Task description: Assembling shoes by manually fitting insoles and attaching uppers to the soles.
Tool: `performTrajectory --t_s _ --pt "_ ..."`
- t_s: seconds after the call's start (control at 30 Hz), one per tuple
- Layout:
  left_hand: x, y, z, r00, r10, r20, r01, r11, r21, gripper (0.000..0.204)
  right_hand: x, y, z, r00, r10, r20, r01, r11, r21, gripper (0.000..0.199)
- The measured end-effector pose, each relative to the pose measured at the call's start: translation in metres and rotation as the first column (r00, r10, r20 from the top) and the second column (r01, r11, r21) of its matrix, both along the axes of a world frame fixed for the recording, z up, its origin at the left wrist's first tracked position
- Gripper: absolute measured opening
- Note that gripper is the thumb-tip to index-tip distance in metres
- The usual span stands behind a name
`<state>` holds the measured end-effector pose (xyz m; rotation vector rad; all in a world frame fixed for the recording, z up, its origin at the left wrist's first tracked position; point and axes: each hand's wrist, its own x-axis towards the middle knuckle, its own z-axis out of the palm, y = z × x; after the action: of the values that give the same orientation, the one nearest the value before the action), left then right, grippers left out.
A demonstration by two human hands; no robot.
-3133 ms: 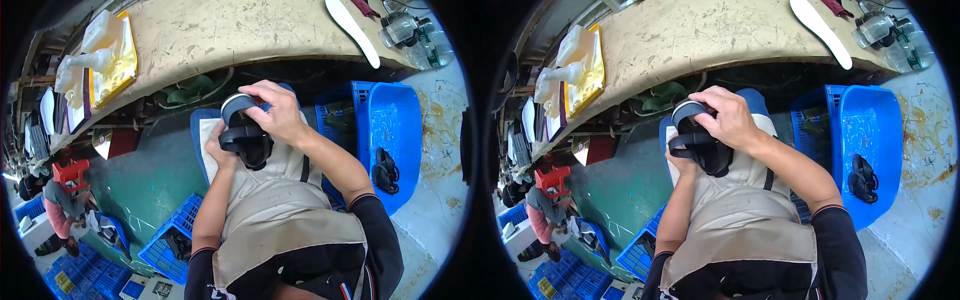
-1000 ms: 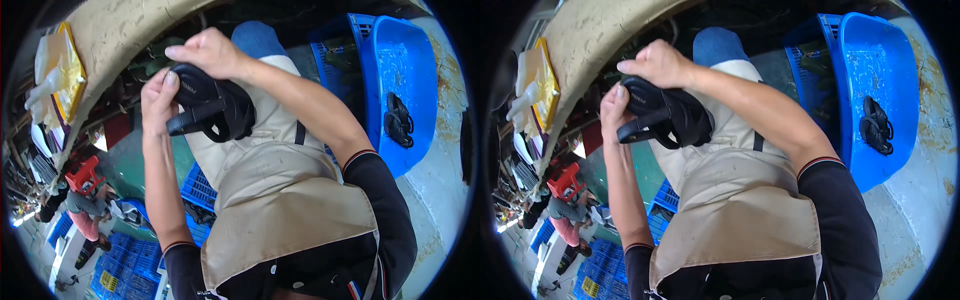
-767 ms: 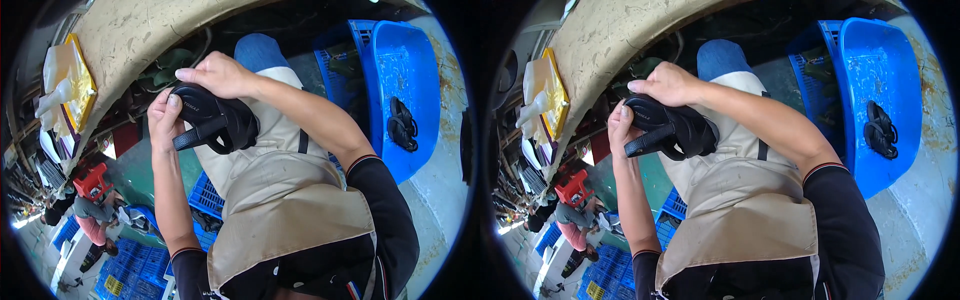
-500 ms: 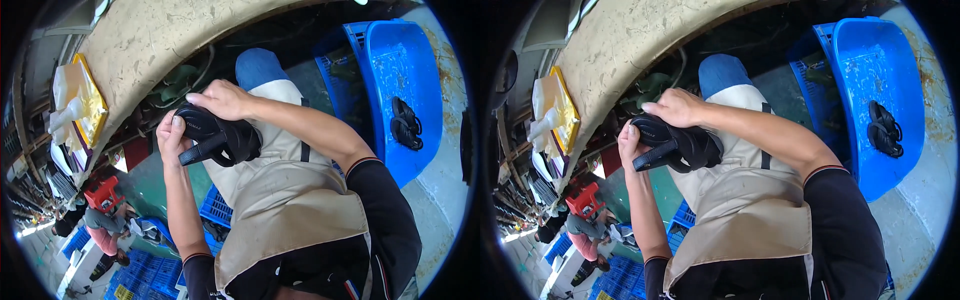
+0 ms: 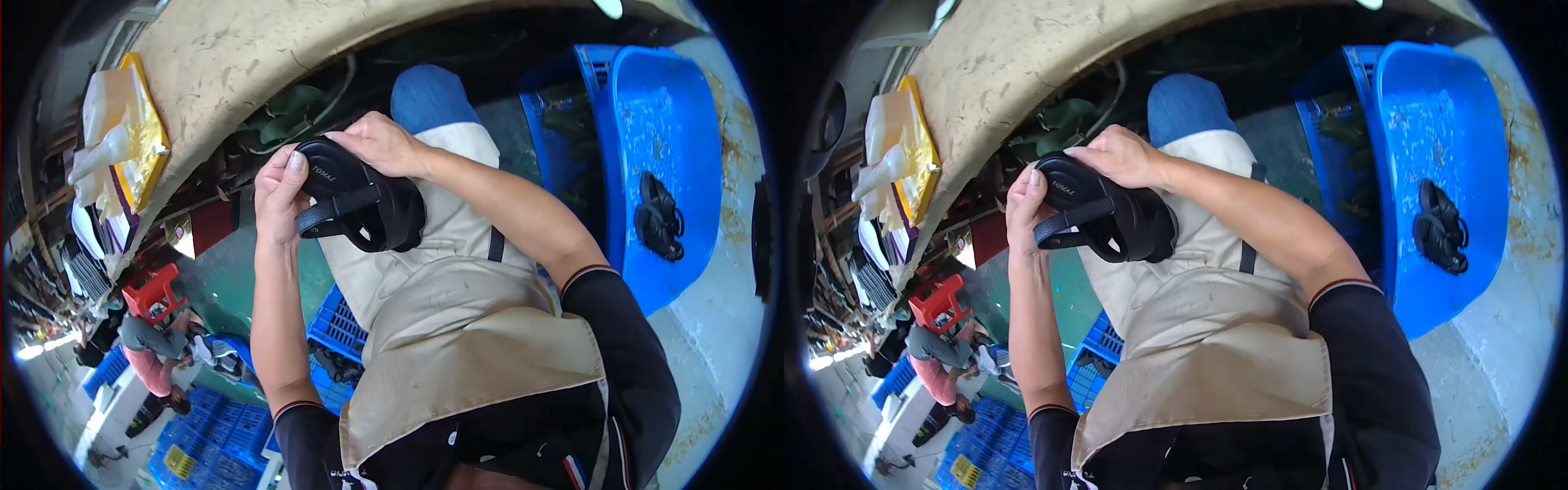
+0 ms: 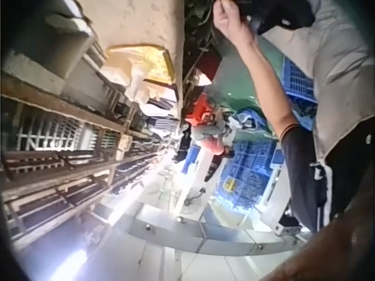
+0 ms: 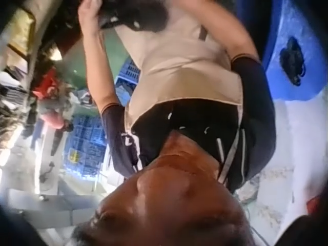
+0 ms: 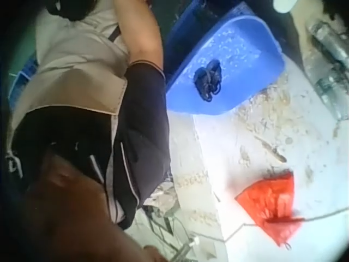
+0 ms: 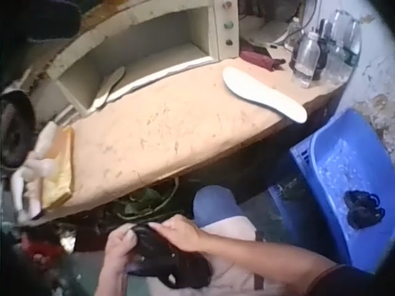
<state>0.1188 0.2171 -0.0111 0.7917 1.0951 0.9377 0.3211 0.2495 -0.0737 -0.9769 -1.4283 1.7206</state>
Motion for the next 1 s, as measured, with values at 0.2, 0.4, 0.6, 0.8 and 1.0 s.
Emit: performTrajectory --t_s 0.2,0.4,0.6,0.8,1.0 --pt "0.021 0.023 0.024 0.996 -0.076 0.055 0.084 0.981 -0.172 0.033 0.024 0.006 0.026 0.966 -0.129 -0.226 0.076 0.970 -0.229 0.037" --pt "0.039 0.032 0.035 0.916 -0.250 -0.313 0.193 0.960 -0.203 0.044 0.047 -0.007 0.047 0.965 0.198 0.171 -0.198 0.980 -0.014 0.024" --pt "0.058 0.020 -0.002 0.936 -0.110 -0.333 0.084 0.992 -0.091 0.052 0.052 -0.012 0.035 0.986 0.092 0.138 -0.081 0.993 -0.086 0.020" --pt "0.085 0.013 -0.037 0.921 0.043 -0.387 -0.009 0.996 0.088 0.054 0.059 -0.017 0.016 0.994 0.056 0.094 -0.047 0.994 -0.094 0.019" --pt "0.081 0.000 -0.034 0.840 0.078 -0.537 -0.040 0.996 0.082 0.062 0.051 -0.016 0.024 0.996 -0.032 0.080 0.042 0.992 -0.122 0.019"
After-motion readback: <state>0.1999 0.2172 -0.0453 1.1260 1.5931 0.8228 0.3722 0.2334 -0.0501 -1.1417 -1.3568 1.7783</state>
